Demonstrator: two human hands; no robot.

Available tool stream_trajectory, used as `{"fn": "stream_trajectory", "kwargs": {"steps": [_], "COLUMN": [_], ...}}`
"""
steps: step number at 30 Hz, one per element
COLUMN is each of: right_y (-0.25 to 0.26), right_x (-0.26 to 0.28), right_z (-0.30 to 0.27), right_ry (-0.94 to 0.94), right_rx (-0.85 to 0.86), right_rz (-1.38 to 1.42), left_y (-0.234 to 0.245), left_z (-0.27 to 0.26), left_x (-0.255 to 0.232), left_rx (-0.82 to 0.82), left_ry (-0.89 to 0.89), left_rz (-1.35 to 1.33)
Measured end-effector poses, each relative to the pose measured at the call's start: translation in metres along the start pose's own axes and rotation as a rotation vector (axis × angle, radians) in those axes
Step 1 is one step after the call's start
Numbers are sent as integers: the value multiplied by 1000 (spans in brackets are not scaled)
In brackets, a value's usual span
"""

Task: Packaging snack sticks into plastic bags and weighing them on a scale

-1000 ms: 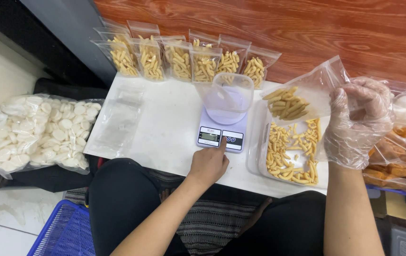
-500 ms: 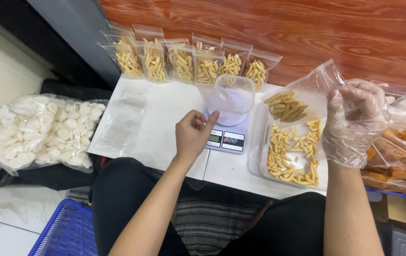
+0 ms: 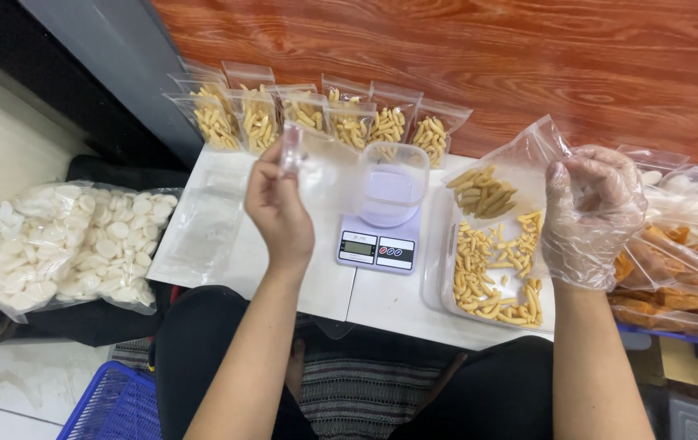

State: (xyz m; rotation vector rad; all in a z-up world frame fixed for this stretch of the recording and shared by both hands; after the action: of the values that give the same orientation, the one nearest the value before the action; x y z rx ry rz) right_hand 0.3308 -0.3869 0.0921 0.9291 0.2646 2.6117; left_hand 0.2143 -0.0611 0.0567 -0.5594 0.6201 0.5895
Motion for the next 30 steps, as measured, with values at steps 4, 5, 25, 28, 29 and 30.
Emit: {"fn": "stream_trajectory", "kwargs": {"steps": [4,5,25,28,29,30], "right_y": [-1,-1,-9,-9,-8,-8], "right_x": [3,3,-1,-4,-4,-3], "right_z": [-1,-1,-2,-4,-4,-3], "right_ry": [22,23,-70,-88,-91,-78], "right_rx": [13,9,84,84,84,88], "right_rz": [-36,-39,57,50,46,38], "left_y": [11,10,-3,-1,-1,-2], "left_z": [26,26,-157,-160,-163,-164], "left_x": [-40,-47,60,65,67,69], "left_rx": [91,94,1609,1586,1590,1583], "left_ry": [123,122,488,470,471,436], "left_rz": [22,18,822,847,844,861]}}
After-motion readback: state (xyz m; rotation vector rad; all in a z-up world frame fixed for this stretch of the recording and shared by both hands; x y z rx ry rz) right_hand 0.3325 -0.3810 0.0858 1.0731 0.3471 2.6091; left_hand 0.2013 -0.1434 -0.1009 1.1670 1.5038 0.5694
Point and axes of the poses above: each hand's wrist, its own z-axis towards the middle knuckle, its own y-axis out of the back of the hand, x = y × z, the point moved 5 cm from there along z, towards the middle knuckle, and after that the axes turned 12 degrees about -y, right-handed, at the moved point
